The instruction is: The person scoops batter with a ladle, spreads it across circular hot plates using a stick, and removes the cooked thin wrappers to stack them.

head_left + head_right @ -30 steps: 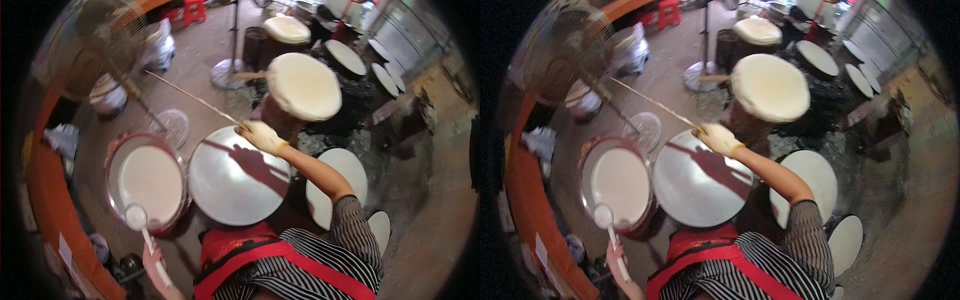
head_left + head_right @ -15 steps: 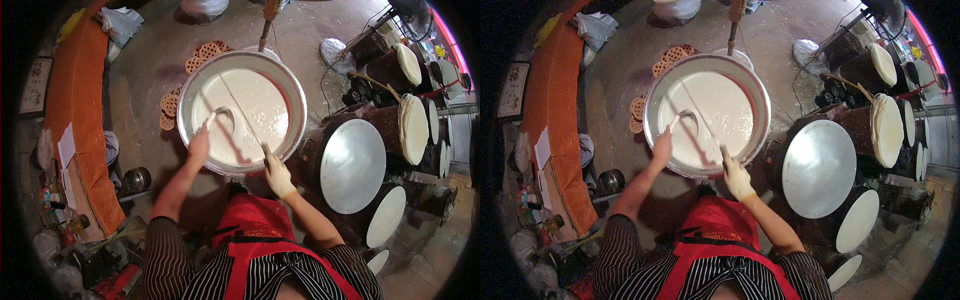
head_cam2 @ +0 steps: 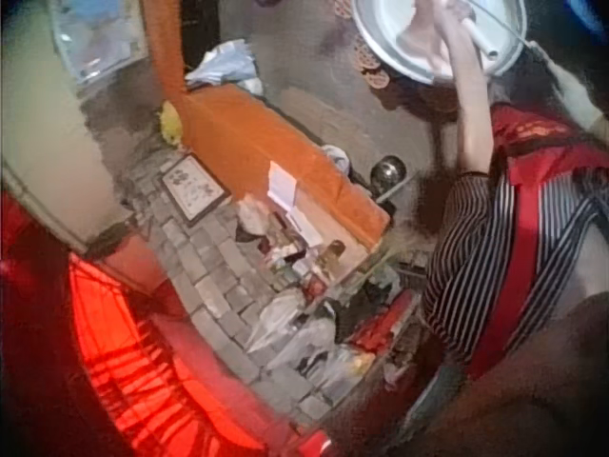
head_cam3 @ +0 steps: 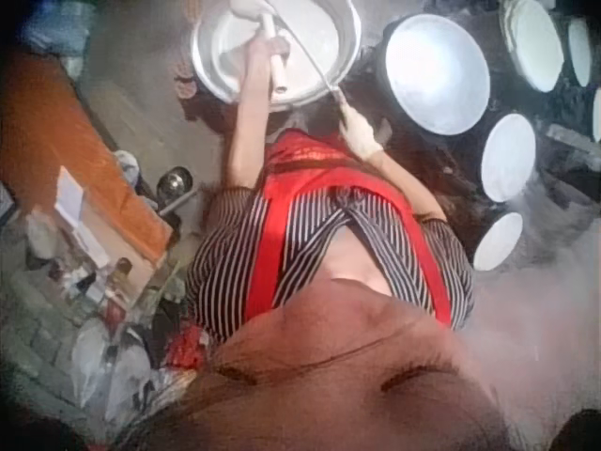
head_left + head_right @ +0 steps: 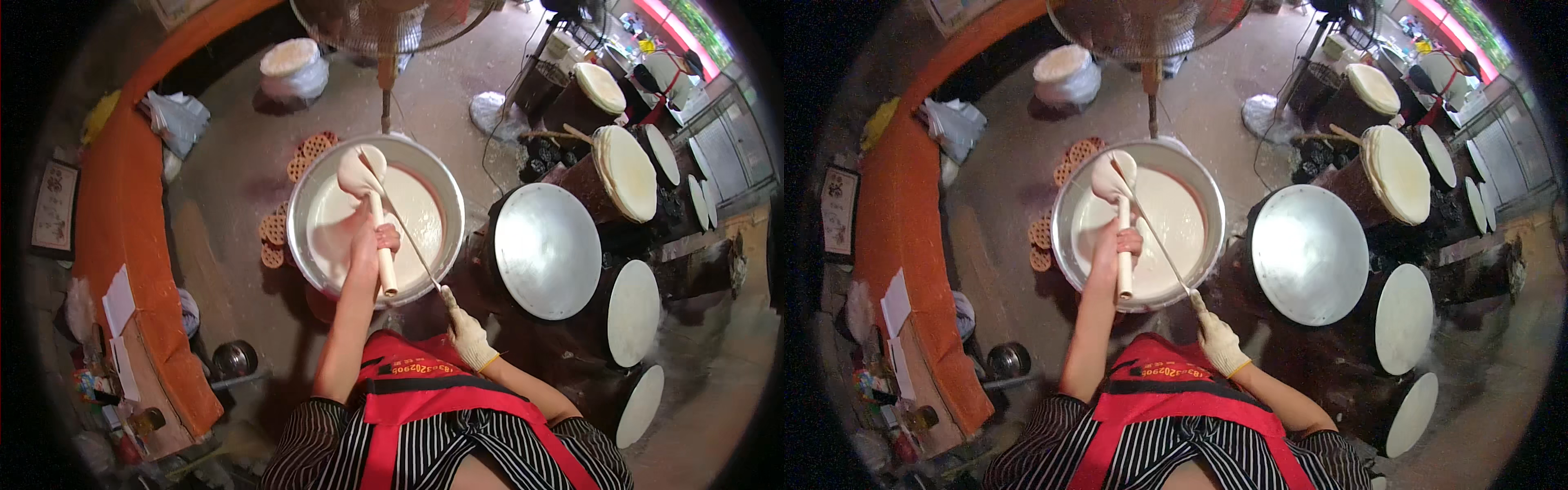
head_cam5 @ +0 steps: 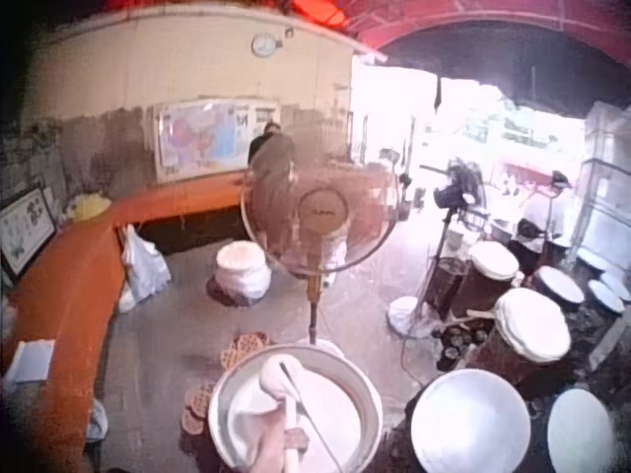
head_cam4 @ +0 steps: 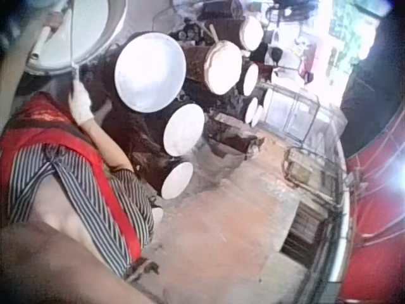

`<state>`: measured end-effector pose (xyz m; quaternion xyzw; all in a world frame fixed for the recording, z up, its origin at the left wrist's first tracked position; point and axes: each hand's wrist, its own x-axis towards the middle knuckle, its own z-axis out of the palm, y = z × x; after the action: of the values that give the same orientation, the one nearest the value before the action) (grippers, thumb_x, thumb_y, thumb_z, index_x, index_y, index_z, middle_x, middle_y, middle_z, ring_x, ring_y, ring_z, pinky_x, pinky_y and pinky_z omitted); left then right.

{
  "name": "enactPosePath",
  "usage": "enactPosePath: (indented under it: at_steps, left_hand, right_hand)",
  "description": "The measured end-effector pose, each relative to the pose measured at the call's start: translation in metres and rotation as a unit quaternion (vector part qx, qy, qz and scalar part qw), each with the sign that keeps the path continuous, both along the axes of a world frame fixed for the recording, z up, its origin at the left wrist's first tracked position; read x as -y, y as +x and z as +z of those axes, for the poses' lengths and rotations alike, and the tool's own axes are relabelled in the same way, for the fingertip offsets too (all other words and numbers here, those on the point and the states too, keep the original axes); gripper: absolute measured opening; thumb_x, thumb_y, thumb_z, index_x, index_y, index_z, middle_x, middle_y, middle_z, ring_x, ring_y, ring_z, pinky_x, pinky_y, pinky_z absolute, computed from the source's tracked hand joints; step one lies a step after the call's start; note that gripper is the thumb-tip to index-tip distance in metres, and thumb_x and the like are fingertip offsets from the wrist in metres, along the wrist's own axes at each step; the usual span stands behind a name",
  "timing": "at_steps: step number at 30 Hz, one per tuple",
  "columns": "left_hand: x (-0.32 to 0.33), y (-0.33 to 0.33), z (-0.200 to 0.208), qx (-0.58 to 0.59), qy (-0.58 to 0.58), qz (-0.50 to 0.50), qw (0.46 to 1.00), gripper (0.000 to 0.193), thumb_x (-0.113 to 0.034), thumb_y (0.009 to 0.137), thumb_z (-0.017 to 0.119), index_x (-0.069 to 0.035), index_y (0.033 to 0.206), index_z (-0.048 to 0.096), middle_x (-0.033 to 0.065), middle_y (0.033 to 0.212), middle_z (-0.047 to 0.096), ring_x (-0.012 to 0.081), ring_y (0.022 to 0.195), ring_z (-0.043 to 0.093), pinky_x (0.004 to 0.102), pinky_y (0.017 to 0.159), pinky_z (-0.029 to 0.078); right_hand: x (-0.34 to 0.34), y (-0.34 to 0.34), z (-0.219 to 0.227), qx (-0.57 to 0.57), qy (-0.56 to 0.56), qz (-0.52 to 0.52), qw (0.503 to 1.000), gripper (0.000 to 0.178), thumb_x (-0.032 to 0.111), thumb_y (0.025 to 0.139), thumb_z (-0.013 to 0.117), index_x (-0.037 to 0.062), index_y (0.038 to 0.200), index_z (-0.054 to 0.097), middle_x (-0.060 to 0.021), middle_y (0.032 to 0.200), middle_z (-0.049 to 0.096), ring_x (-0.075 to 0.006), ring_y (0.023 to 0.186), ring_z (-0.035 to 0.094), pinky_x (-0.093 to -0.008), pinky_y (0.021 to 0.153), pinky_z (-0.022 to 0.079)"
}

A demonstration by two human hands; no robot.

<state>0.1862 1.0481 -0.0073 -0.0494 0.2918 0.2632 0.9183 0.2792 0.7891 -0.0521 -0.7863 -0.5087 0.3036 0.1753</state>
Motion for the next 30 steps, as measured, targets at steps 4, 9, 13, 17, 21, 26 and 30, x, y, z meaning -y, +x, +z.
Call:
enactPosePath:
  at_steps: [4,9,13,17,21,26,30]
  left_hand:
    - [-0.003,-0.006,0.101,-0.07,0.158,0.034,0.984,0.025,-0.03,0.099,0.033,-0.008,0.102,0.045,-0.0035,0.059,0.031,0.0037,0.043,0.029,0.0168,0.034,0.023]
    - [-0.023,-0.044,0.193,-0.187,0.469,-0.003,0.863,0.018,-0.028,0.098,0.038,-0.011,0.101,0.041,-0.0025,0.063,0.037,0.0024,0.044,0.03,0.0162,0.035,0.024]
    - [-0.06,-0.061,0.212,-0.294,0.515,-0.062,0.803,0.025,-0.029,0.098,0.04,-0.009,0.113,0.04,-0.0029,0.063,0.036,0.0012,0.043,0.029,0.0151,0.034,0.022]
    - [-0.124,-0.072,0.163,-0.295,0.326,-0.219,0.871,0.027,-0.028,0.096,0.042,-0.001,0.096,0.04,-0.0011,0.063,0.038,0.0024,0.043,0.032,0.0152,0.034,0.027]
    - [-0.132,-0.058,0.118,-0.237,0.159,-0.294,0.912,0.025,-0.021,0.095,0.044,0.003,0.095,0.04,-0.0016,0.062,0.039,0.002,0.045,0.036,0.0141,0.032,0.031]
    - [-0.067,0.01,0.136,-0.323,0.458,-0.366,0.743,0.015,-0.014,0.092,0.046,-0.001,0.099,0.044,-0.0008,0.063,0.041,0.0037,0.043,0.034,0.0168,0.034,0.027]
    - [0.006,0.082,0.151,-0.315,0.816,-0.25,0.415,0.028,-0.011,0.081,0.056,0.001,0.105,0.049,0.0139,0.075,0.058,0.0236,0.063,0.058,0.0351,0.054,0.046]
  right_hand:
    - [-0.021,0.01,0.023,0.057,0.132,0.007,0.99,0.075,0.004,0.076,0.05,0.0169,0.144,0.019,-0.0162,0.105,0.056,-0.0341,0.093,0.057,-0.0401,0.076,0.048]
    - [-0.048,0.034,0.053,0.119,0.27,0.023,0.955,0.068,0.002,0.076,0.051,0.0148,0.14,0.03,-0.0159,0.098,0.057,-0.031,0.079,0.06,-0.0374,0.066,0.049]
    - [-0.062,0.053,0.059,0.145,0.349,-0.007,0.926,0.069,0.004,0.079,0.051,0.0136,0.142,0.025,-0.0178,0.094,0.056,-0.0331,0.068,0.06,-0.0393,0.058,0.048]
    - [-0.076,0.044,0.043,0.167,0.222,-0.017,0.96,0.066,0.009,0.083,0.047,0.0204,0.142,0.021,-0.0163,0.099,0.055,-0.0353,0.073,0.06,-0.0432,0.064,0.05]
    - [-0.038,0.041,0.03,0.084,0.201,-0.015,0.976,0.071,0.006,0.081,0.047,0.0217,0.143,0.018,-0.0181,0.105,0.054,-0.0344,0.09,0.059,-0.0411,0.078,0.048]
    - [0.033,0.077,0.07,-0.062,0.206,-0.085,0.973,0.048,0.01,0.089,0.043,0.009,0.136,0.035,-0.0249,0.108,0.057,-0.0372,0.095,0.059,-0.0404,0.081,0.047]
    - [0.051,0.12,0.115,0.115,0.285,-0.068,0.949,0.048,0.012,0.089,0.046,0.0142,0.136,0.037,-0.0159,0.088,0.059,-0.0332,0.073,0.059,-0.0396,0.066,0.048]
